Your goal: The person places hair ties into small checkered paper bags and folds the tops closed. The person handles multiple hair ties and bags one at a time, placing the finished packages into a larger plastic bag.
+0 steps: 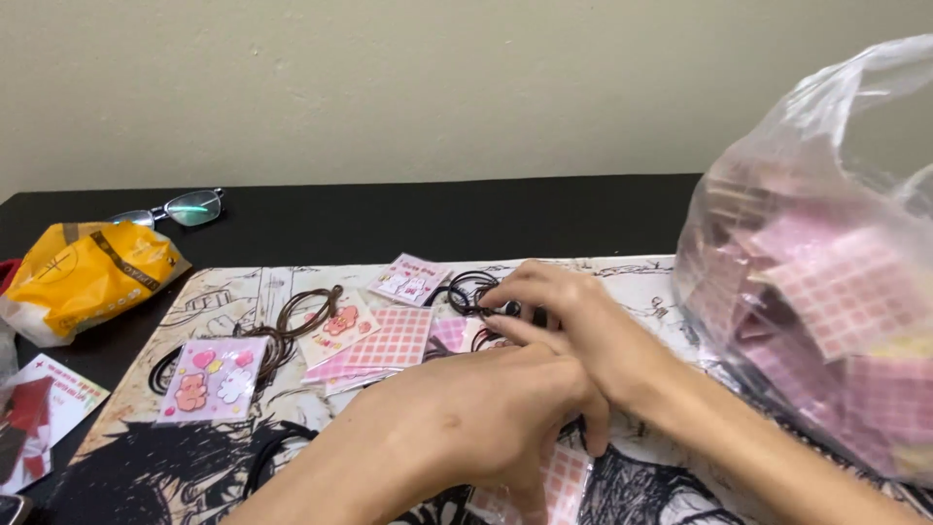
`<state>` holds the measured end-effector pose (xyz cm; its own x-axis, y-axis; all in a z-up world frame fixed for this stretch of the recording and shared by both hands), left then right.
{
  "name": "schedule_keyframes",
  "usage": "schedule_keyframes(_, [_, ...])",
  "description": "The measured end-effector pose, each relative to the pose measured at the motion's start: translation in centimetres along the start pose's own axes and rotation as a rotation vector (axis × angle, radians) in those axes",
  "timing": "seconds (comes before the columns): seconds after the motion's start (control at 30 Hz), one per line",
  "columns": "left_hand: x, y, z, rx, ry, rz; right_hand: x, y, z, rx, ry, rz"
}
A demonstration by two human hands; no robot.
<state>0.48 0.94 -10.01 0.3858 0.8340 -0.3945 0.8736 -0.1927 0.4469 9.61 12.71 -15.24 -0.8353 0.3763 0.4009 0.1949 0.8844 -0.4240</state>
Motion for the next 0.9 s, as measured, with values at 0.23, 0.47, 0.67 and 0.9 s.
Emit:
schedule_keyframes(0.23, [-0.4, -0.7, 0.0, -0.075, -0.055, -0.047, -1.4, 0.6, 2.2, -0.024, -0.02, 0.066])
schedule_keyframes(0.47, [0.3, -1.1, 0.1, -0.001, -0.062, -0.057, -1.6, -0.1, 1.8, -0.031, 0.04, 0.056])
schedule_keyframes(0.67, [-0.6, -2.5, -2.4, -0.076, 0.06, 0.018, -1.6, 0.9, 2.0, -0.013, 0.091, 0.211])
schedule_keyframes(0.9, [-6.6, -4.1, -9.4, -0.202, 0.448, -0.033, -1.6, 0.8, 1.1, -0.032, 0.35, 0.201])
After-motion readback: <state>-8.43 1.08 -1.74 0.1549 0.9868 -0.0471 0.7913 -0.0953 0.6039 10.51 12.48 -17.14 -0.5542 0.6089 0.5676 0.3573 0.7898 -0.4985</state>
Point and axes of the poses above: each hand's wrist, its own x-axis towards the middle knuckle, its own z-axis out of the palm, y = z × x, the point moved 3 cm from there along x, towards the middle knuckle, and after that the axes turned 5 degrees about -x, right-handed, at the moved point
